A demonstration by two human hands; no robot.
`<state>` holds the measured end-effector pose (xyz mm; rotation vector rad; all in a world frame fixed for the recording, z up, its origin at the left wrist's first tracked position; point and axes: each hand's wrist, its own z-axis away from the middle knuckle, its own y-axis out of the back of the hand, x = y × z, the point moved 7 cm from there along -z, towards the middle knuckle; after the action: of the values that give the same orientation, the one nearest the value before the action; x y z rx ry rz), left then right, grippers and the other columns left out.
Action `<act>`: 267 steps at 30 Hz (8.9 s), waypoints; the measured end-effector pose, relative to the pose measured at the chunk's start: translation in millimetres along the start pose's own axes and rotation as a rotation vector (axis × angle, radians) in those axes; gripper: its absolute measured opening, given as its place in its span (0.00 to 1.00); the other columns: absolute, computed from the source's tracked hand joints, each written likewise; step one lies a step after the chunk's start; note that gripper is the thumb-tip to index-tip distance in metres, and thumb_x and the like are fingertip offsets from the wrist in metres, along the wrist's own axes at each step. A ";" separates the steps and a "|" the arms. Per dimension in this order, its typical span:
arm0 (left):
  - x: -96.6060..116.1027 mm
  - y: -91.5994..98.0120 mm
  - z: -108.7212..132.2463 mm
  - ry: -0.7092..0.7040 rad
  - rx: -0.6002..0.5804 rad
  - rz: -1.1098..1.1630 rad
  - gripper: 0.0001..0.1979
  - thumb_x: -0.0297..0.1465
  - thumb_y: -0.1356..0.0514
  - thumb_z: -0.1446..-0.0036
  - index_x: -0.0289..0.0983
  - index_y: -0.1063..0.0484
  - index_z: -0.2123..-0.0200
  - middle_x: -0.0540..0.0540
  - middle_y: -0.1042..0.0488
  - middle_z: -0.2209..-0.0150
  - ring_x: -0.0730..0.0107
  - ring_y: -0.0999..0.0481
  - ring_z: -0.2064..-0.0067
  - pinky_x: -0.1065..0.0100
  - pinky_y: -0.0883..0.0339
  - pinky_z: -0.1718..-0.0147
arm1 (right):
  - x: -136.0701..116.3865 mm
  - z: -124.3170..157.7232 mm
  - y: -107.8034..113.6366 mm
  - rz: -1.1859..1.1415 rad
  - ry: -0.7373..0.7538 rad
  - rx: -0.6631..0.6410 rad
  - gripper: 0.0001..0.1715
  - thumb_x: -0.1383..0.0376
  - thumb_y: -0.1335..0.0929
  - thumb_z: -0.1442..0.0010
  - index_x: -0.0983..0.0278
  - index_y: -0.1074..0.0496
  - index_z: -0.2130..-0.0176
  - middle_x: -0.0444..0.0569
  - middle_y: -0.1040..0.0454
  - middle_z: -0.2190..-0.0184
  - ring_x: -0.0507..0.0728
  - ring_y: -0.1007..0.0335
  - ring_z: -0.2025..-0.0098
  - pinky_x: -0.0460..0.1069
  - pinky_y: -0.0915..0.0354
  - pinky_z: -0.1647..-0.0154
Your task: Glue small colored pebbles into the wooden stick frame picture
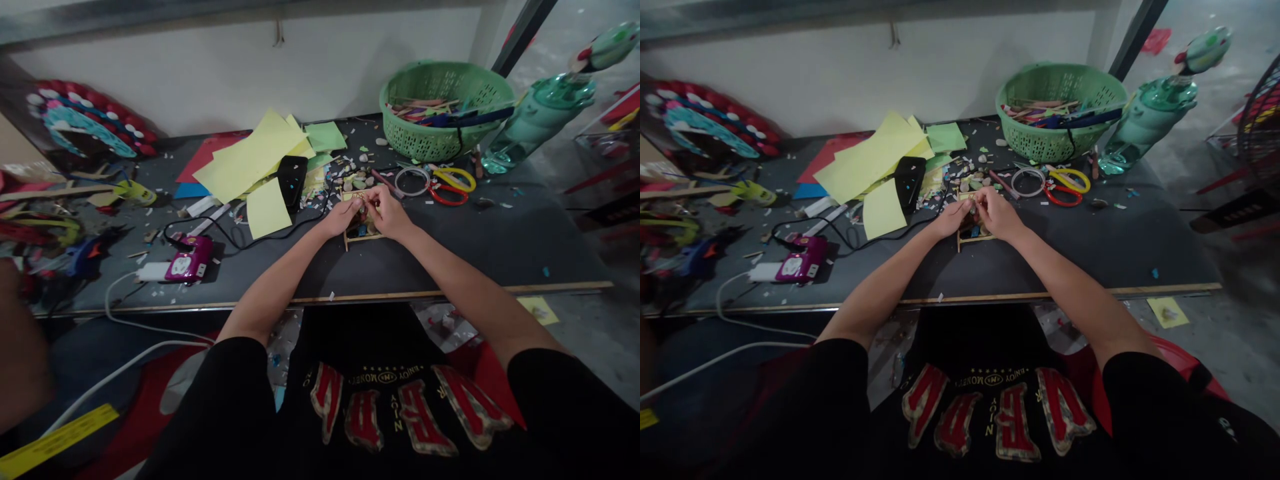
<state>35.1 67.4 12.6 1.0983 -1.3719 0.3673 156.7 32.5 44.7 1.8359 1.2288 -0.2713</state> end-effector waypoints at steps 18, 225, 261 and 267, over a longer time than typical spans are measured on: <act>5.3 1.3 -0.8 -0.056 0.026 0.046 0.36 0.64 0.57 0.40 0.36 0.32 0.71 0.47 0.29 0.71 0.70 0.30 0.68 0.66 0.34 0.62 | -5.6 0.8 -2.1 0.029 0.029 -0.014 0.05 0.61 0.42 0.32 0.59 0.43 0.58 0.51 0.33 0.62 0.58 0.32 0.62 0.56 0.33 0.58; 5.6 31.2 5.7 -0.054 0.273 -0.884 0.16 0.21 0.47 0.42 0.37 0.23 0.55 0.39 0.28 0.47 0.55 0.32 0.40 0.53 0.38 0.36 | 38.0 -4.0 49.0 0.433 -0.318 0.039 0.13 0.63 0.35 0.40 0.64 0.21 0.62 0.49 0.24 0.76 0.56 0.32 0.74 0.51 0.40 0.67; 5.3 35.3 7.0 -0.044 0.310 -0.859 0.15 0.21 0.47 0.44 0.38 0.25 0.57 0.40 0.28 0.47 0.55 0.32 0.40 0.51 0.36 0.38 | 40.4 6.1 66.9 0.778 -0.381 0.074 0.12 0.69 0.36 0.40 0.68 0.22 0.66 0.65 0.26 0.56 0.73 0.36 0.47 0.68 0.38 0.51; 14.8 37.7 10.9 -0.042 0.397 -0.849 0.23 0.22 0.44 0.45 0.37 0.33 0.44 0.37 0.30 0.43 0.52 0.33 0.39 0.50 0.38 0.36 | 33.4 -0.5 68.6 0.638 -0.363 0.177 0.14 0.66 0.40 0.35 0.65 0.26 0.58 0.61 0.24 0.58 0.69 0.31 0.50 0.66 0.38 0.47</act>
<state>3.1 71.8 39.3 1.9038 -0.7669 -0.0187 229.7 45.9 62.3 2.1106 0.3490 -0.3379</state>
